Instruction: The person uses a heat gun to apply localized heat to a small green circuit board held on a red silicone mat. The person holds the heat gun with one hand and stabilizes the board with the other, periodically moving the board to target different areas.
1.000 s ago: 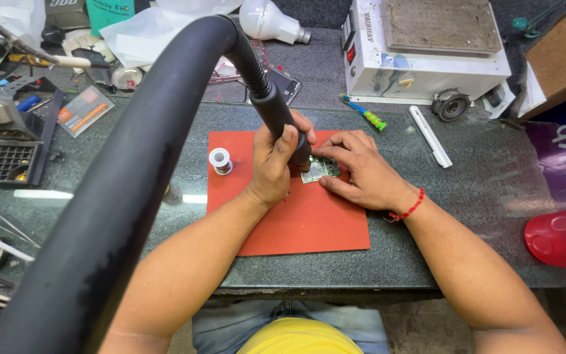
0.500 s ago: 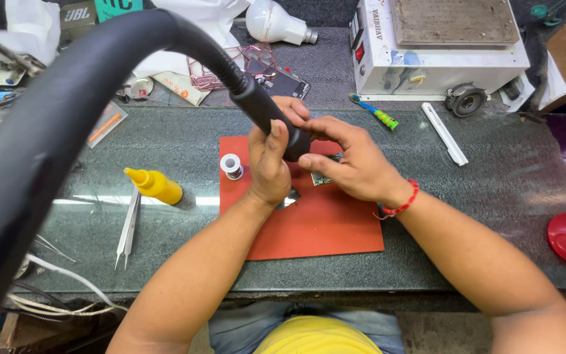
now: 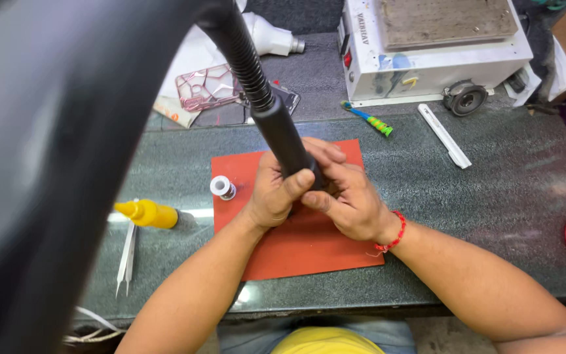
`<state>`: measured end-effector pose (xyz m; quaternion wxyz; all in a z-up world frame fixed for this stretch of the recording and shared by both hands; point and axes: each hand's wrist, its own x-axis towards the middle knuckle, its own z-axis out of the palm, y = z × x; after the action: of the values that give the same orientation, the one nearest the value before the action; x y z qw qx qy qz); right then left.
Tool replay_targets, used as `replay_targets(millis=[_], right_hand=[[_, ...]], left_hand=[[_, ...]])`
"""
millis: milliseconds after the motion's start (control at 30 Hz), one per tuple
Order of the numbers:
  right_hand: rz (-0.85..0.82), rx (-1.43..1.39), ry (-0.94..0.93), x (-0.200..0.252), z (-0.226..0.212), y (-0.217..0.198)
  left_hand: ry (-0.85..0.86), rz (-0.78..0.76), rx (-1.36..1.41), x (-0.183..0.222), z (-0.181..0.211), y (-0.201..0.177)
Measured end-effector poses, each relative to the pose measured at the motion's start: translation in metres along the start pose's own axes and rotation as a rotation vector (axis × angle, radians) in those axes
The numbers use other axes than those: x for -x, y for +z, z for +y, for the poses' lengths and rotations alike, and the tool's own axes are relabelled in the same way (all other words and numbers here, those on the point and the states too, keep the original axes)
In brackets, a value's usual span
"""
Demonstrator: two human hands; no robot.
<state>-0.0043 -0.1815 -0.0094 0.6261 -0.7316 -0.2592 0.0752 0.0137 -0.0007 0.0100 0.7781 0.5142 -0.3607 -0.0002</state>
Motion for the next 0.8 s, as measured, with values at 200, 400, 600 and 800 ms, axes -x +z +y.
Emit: replay_targets(millis=[200, 400, 600, 800], right_hand=[[-0.103, 0.453, -0.322, -0.023, -0.012, -0.038], [-0.185, 0.746, -0.261, -0.03, -0.002, -0.052], [-0.146, 0.763, -0.283, -0.03, 0.004, -0.049], [-0.171, 0.755, -0.282, -0.033, 0.002, -0.049]], left_hand=[[0.017, 0.306, -0.069, -0.004, -0.019, -0.014], [0.041, 0.541, -0.003, 0.017, -0.034, -0.012], [0.036, 0.585, -0.098, 0.02, -0.035, -0.018], [0.035, 0.462, -0.162, 0.025, -0.032, -0.019]])
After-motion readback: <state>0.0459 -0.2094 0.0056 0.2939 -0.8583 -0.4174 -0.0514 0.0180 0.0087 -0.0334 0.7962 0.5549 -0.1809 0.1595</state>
